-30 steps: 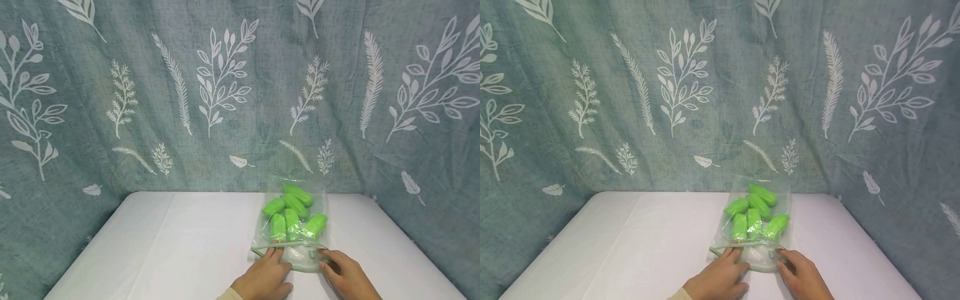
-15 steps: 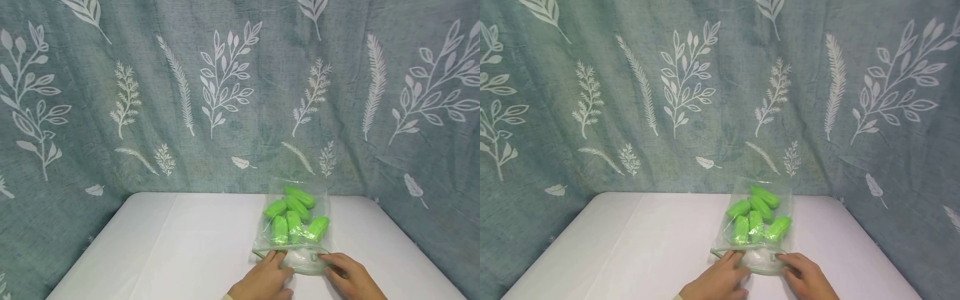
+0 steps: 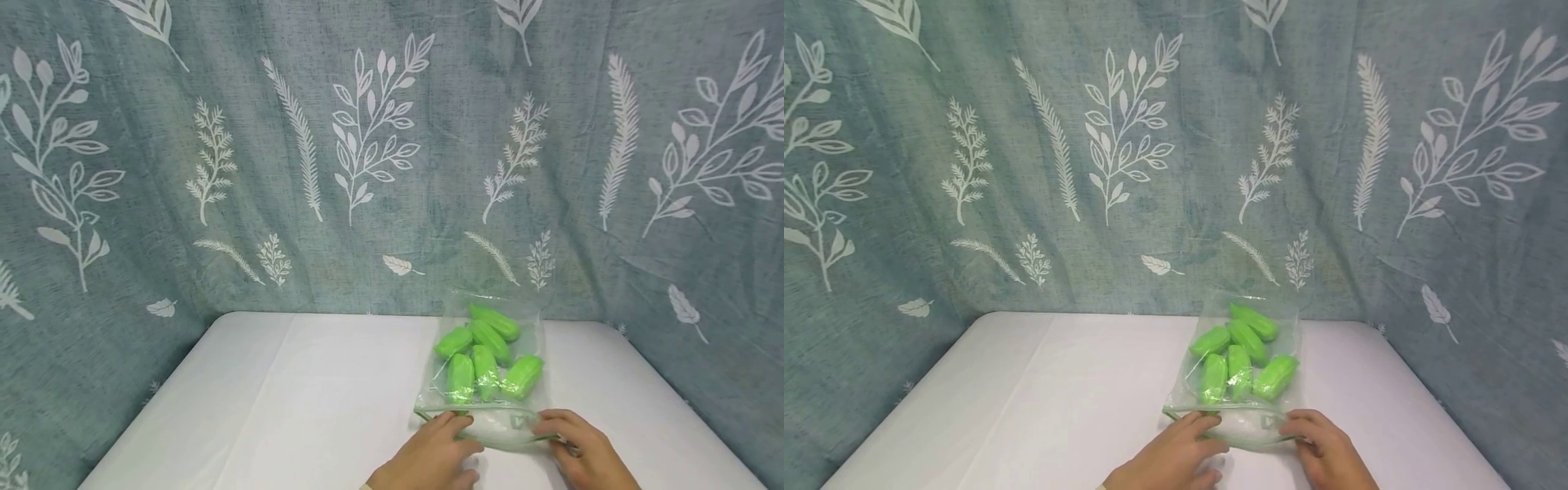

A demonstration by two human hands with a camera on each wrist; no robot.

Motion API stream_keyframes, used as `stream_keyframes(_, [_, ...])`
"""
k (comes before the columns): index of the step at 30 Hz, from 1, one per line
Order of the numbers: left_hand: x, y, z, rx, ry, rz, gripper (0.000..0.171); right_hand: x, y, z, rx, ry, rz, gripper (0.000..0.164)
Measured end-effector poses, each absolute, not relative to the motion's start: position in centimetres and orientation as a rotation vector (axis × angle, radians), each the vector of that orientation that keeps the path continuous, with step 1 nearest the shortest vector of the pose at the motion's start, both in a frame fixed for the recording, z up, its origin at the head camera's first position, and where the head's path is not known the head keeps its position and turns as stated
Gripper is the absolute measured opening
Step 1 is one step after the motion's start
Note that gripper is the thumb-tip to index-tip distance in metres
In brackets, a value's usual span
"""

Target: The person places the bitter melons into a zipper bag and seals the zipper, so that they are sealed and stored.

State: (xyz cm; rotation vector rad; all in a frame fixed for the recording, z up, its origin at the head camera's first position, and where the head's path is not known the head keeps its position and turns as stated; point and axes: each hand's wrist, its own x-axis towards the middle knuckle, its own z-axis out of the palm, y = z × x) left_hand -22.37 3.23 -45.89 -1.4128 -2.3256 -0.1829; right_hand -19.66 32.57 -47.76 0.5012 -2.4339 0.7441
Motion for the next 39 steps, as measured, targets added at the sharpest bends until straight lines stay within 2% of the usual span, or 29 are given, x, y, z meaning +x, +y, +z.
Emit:
stream_keyframes(3, [-22.6,3.1,-45.9,-1.421,-2.278,-0.241,0.028,-19.6,32.5,-47.5,0.459,-2.432,0.734,0.051])
stream_keyframes(10, [-22.9,2.6,-45.8,-1.435,-2.257,-0.307,0.026,-19.5,32.2,-46.9,0.224,-2.609,0.881,0.035])
stream_keyframes(27, [-22.7,2.0,-45.7,-1.367,-2.272,-0.320,0.024,-19.2,33.6,-47.4,0.064,-2.792,0.924,0.038])
stream_keyframes(39, [-22.6,1.8,-45.7,-1.332,-2.254,-0.334,0.022,-19.5,34.7,-47.5,-0.021,-2.809,0.961,0.025])
